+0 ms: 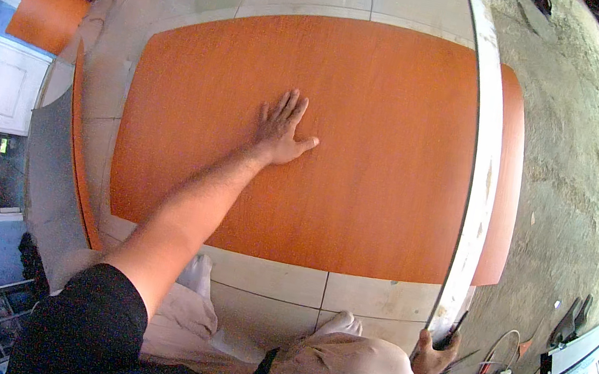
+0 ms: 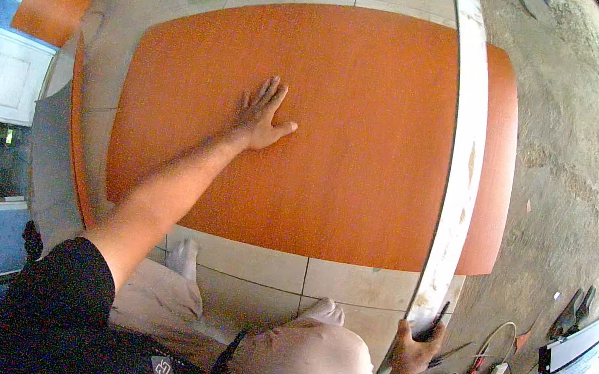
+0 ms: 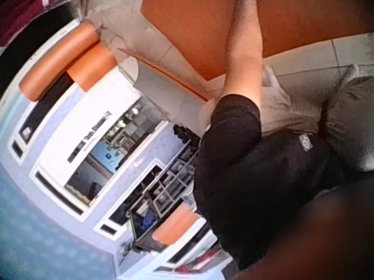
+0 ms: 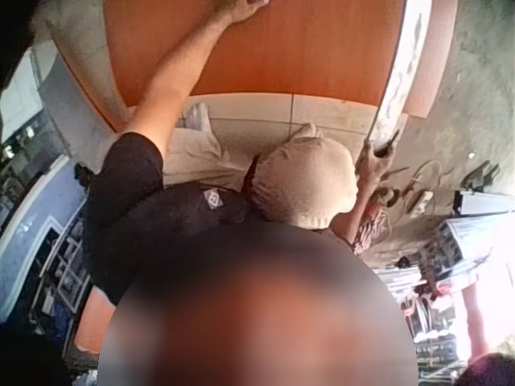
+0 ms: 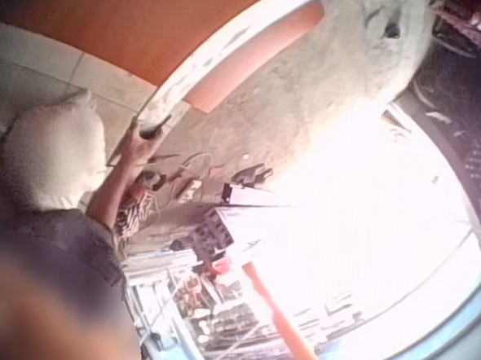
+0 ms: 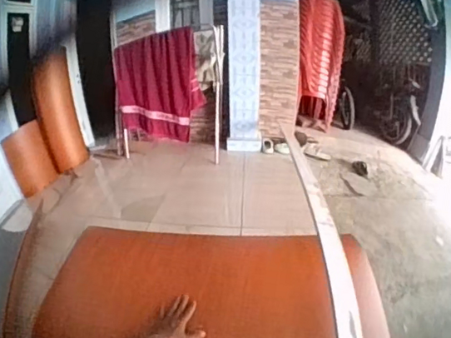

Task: The person marks a straight line on a large orange laminate sheet using a metal straightedge and a utility knife, then cuts along the marked line with an angle grinder. The cut separates the sheet into two pieces.

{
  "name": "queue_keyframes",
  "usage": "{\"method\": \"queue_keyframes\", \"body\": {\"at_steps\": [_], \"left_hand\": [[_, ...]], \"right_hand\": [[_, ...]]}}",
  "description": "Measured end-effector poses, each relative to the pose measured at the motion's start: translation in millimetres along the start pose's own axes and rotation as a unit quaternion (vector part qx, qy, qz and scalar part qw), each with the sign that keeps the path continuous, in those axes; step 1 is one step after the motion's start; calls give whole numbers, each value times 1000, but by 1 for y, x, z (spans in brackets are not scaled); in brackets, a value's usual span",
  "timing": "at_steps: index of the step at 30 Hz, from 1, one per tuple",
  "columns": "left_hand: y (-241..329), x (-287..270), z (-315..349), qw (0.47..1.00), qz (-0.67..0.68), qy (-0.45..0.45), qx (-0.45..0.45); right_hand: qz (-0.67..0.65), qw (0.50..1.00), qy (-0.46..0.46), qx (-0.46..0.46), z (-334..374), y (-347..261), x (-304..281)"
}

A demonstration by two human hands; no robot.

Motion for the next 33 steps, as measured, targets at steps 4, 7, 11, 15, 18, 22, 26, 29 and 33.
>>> {"method": "queue_keyframes", "body": {"at_steps": [4, 7, 11, 15, 18, 22, 26, 29, 33], "left_hand": [[5, 4, 12, 988, 107, -111, 31], [11, -8, 12, 990, 109, -73, 51], [15, -3, 14, 991, 99, -77, 45], [14, -1, 12, 993, 117, -13, 6], [6, 15, 1, 990, 144, -3, 11], [3, 19, -21, 972, 208, 24, 104], [19, 13, -33, 974, 172, -86, 122], [41, -1, -39, 966, 159, -164, 126], [60, -12, -45, 957, 119, -237, 119]], "right_hand": [[-10, 999, -33, 3, 11, -5, 37], [68, 997, -43, -11, 14, -8, 63], [32, 998, -31, -40, 29, -14, 83], [60, 997, -15, -53, 37, -19, 91], [76, 995, 13, -60, 44, -23, 91], [145, 988, 39, -37, 50, -26, 84], [177, 982, 60, -32, 52, -28, 84], [172, 984, 54, -6, 55, -21, 92], [195, 980, 25, 32, 65, -15, 129]]}}
Point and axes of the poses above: each hand's wrist, its own z-axis away from the middle knuckle, its own x-axis out of the palm, y = z × x, the point moved 9 cm from there along -z, towards the middle knuckle, and after that the axes turned 12 degrees about x, right-handed, at the moved point
